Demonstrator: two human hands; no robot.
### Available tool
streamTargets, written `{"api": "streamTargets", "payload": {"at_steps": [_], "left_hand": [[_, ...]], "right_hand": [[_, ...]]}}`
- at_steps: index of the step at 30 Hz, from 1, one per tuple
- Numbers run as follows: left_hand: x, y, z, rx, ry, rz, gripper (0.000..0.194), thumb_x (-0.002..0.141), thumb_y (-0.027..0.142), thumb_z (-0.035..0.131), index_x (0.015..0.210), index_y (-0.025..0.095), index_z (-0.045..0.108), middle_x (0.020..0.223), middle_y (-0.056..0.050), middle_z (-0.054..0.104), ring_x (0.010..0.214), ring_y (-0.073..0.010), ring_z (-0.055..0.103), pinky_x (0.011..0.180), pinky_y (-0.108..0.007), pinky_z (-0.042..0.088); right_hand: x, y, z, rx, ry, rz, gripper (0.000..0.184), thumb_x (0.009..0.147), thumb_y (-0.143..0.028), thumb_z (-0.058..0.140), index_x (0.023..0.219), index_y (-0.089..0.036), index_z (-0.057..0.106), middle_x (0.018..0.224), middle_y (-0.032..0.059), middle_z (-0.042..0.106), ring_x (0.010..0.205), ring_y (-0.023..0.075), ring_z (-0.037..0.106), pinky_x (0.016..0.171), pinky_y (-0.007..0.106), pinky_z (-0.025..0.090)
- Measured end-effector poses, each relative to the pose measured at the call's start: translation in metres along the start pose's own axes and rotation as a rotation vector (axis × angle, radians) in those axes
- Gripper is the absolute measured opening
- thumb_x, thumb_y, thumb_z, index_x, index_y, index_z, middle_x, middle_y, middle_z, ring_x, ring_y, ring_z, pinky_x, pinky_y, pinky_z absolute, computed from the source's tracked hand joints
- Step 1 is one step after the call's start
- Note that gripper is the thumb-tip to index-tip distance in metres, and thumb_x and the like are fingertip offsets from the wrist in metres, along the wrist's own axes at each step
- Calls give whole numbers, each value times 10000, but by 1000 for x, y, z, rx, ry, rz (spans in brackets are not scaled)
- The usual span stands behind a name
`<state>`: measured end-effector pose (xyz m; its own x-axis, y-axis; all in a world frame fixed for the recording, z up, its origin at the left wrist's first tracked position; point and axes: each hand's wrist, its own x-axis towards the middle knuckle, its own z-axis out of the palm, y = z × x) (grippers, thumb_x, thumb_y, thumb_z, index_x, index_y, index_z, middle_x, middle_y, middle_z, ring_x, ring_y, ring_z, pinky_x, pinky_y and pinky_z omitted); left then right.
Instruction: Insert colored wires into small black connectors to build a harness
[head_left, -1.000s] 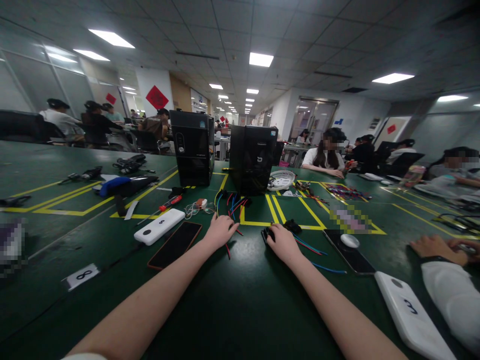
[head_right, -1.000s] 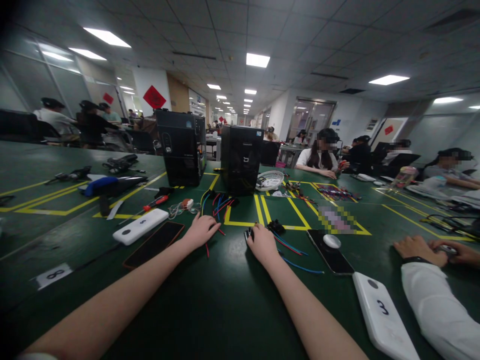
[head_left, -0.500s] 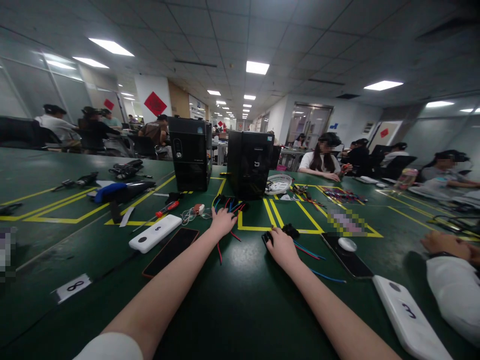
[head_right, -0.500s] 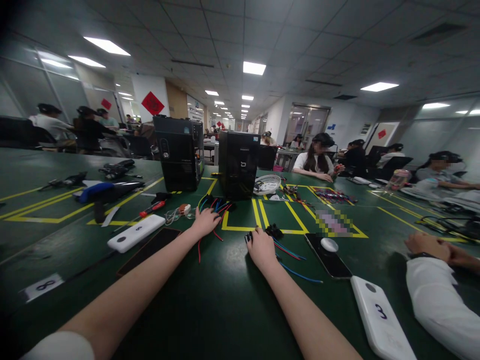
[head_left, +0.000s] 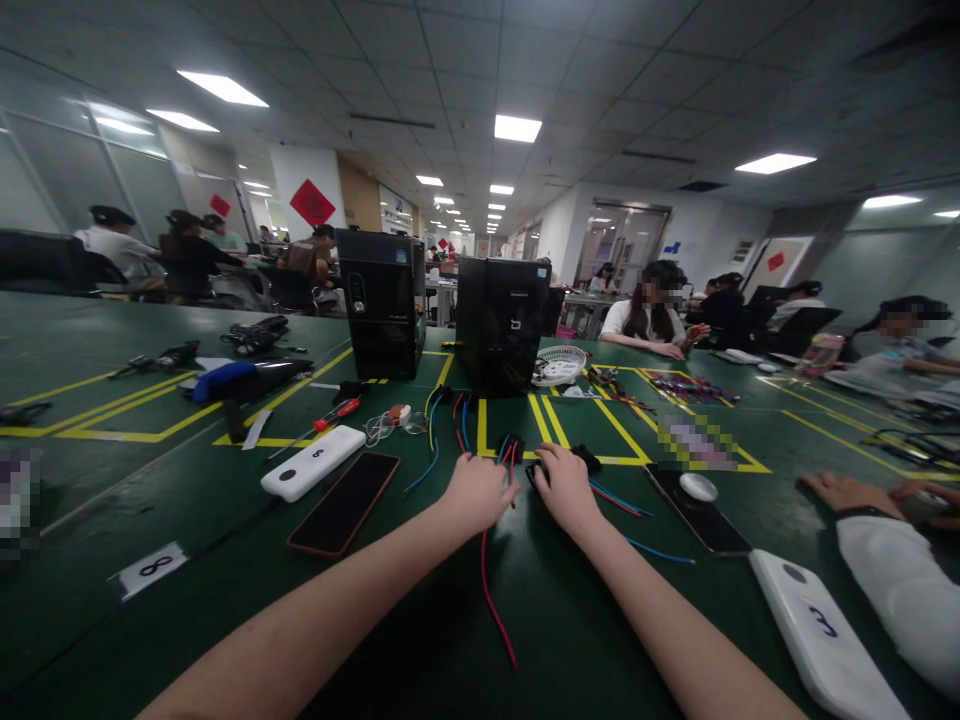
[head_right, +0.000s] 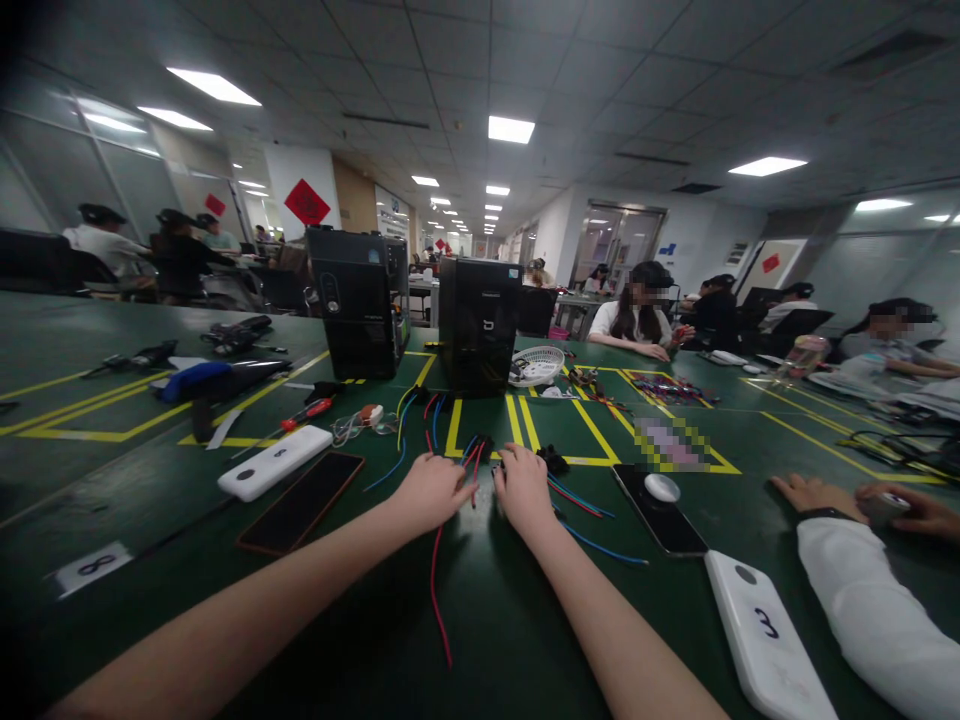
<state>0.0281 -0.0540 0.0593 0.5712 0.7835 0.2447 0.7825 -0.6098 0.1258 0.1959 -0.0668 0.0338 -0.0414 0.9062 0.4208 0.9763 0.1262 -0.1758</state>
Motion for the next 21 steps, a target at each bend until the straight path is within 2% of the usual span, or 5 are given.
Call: {"api": "streamTargets", "payload": {"at_steps": [4,8,15,18,21], "left_hand": [[-35,34,-8,-14,-157,103,399,820,477,431,741,152,646,761,-145,649,797,-301,600,766,-438,400],[-50,45,-13,-156,-207,225,308,820,440,437,840,186,610,792,-104,652,761,-265,609,685,-365,428],[-28,-1,6,-267,-27,-60,232,833,224,370,989,206,540,963,-64,612,908,-202,572,786,-306,421],[-21,-24,21,-288,10,-55,486,753,229,500,1232,208,422,1261,-90,474,1183,-238,409,971,-360,322],[-17,-35,31,-331,-38,-52,640,715,379,588,1287,193,367,1323,-112,418,1236,-280,340,1003,-417,273]], "right_hand": [[-2,-8,-3,29,-62,-52,264,871,-261,389,1002,-178,603,1049,85,598,991,191,510,833,317,323],[-4,-16,-6,42,-136,-109,258,861,-318,434,982,-171,610,968,81,617,939,191,532,815,298,341],[-10,-23,-6,146,-156,-109,217,839,-287,473,978,-175,596,970,81,593,901,179,549,787,264,391],[-10,-23,0,241,-134,-109,182,833,-218,463,947,-176,598,959,71,586,881,161,552,799,262,402],[-9,-22,6,357,-126,-79,139,791,-169,490,879,-172,597,884,46,593,764,138,556,745,263,426]]}}
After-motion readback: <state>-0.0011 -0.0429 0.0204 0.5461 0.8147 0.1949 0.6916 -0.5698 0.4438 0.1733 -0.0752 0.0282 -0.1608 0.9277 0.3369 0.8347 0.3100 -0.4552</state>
